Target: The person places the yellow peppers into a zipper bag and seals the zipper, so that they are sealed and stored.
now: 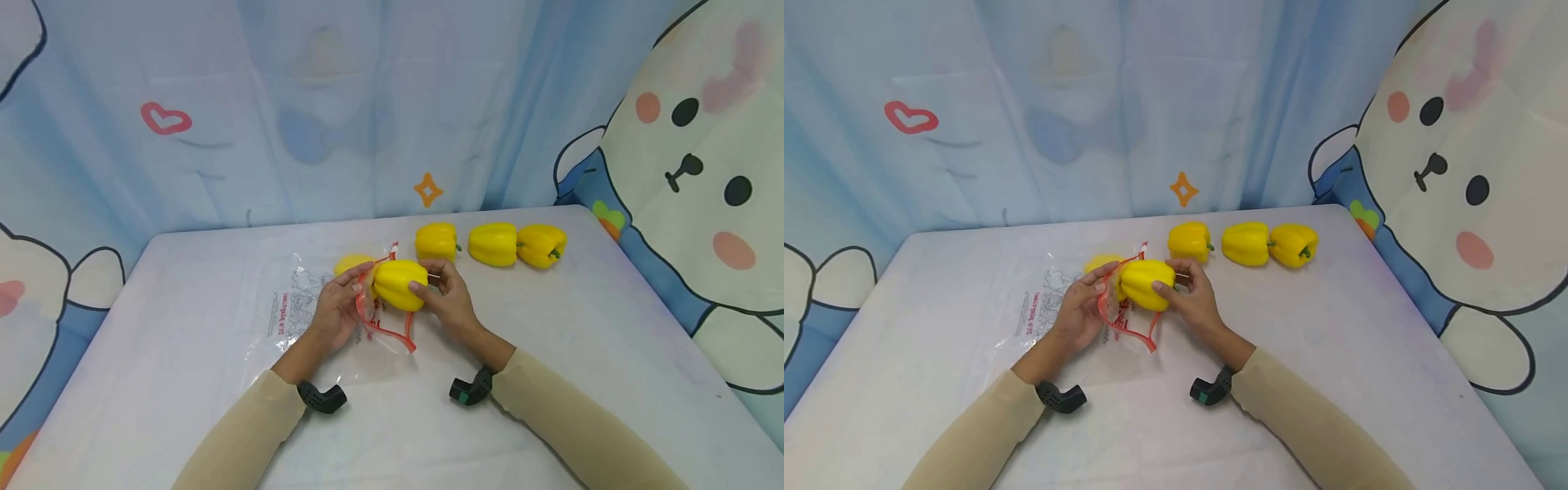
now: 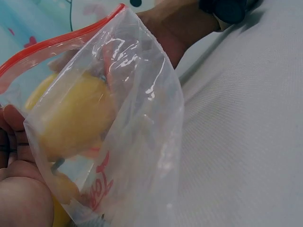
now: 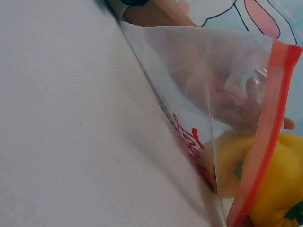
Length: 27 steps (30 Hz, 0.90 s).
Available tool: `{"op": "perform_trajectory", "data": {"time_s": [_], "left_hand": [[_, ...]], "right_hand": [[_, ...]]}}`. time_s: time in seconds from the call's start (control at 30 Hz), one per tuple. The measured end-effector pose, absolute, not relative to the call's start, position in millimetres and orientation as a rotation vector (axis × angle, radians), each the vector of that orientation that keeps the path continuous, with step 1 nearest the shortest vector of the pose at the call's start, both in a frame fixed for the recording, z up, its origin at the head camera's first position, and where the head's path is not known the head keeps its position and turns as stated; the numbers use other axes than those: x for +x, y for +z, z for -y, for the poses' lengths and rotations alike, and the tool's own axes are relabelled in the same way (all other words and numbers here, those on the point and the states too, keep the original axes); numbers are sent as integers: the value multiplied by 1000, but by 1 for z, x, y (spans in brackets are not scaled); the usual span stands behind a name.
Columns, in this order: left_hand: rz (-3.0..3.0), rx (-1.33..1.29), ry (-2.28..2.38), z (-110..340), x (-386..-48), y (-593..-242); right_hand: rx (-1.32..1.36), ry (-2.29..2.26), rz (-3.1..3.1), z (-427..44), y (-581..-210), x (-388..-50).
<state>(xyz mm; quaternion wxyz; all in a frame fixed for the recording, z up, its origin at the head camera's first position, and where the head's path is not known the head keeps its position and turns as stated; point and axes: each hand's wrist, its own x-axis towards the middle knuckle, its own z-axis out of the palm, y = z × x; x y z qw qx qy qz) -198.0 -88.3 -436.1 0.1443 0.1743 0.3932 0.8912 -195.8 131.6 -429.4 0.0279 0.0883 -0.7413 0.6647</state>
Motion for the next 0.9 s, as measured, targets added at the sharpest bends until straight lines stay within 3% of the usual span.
{"op": "perform_trajectory", "data": {"time_s": [0.33, 0.9], "left_hand": [[-1124, 501, 2566, 89, -196, -438], [-1183, 450, 2573, 89, -196, -436]], "right_hand": [[270, 2204, 2426, -129, -439, -194], [547, 1659, 2617, -128, -438, -190]]}}
